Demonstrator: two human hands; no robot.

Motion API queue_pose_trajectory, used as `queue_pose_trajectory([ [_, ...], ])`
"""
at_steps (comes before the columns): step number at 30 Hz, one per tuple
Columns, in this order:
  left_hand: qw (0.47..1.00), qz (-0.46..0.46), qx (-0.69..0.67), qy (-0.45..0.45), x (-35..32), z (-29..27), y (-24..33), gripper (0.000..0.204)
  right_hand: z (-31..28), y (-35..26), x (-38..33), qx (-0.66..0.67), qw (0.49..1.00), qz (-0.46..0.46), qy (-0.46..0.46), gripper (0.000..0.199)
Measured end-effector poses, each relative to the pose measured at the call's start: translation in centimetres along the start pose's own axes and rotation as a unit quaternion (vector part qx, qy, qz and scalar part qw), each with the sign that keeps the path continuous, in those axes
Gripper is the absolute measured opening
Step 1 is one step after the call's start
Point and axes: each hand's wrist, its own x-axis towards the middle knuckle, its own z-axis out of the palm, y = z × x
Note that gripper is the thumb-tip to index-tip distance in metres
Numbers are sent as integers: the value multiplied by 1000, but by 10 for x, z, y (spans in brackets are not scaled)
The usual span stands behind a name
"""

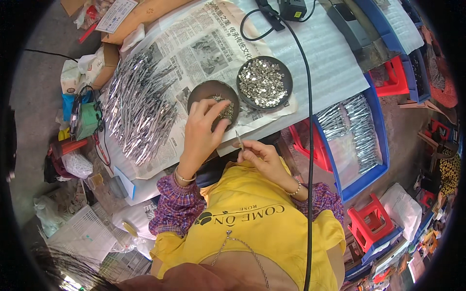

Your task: The person assembles small metal components by picking up parts from bowls on the table and fitting them together by hand.

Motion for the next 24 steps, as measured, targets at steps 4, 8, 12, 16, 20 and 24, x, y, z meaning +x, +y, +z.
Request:
queue_pose_trajectory([
  [4,999,-1,37,13,1,8,-5,20,-5,3,-2,10,1000,-10,0,25],
  [8,999,1,39,34,-3,8,-12,9,-4,1,0,23,1000,5,-3,25],
  [12,999,-3,0,40,-3,3,-14,11,-2,-1,1,35,999,20,2,24],
  [16,992,-48,-106,53,-5,-6,-12,10,-2,-4,2,41,998,37,-14,24],
  [20,976,-105,-181,61,-10,-7,-16,10,0,1,4,56,998,28,-13,25],
  [24,965,-130,-222,55,-18,-6,-21,12,2,0,5,72,997,40,0,28],
])
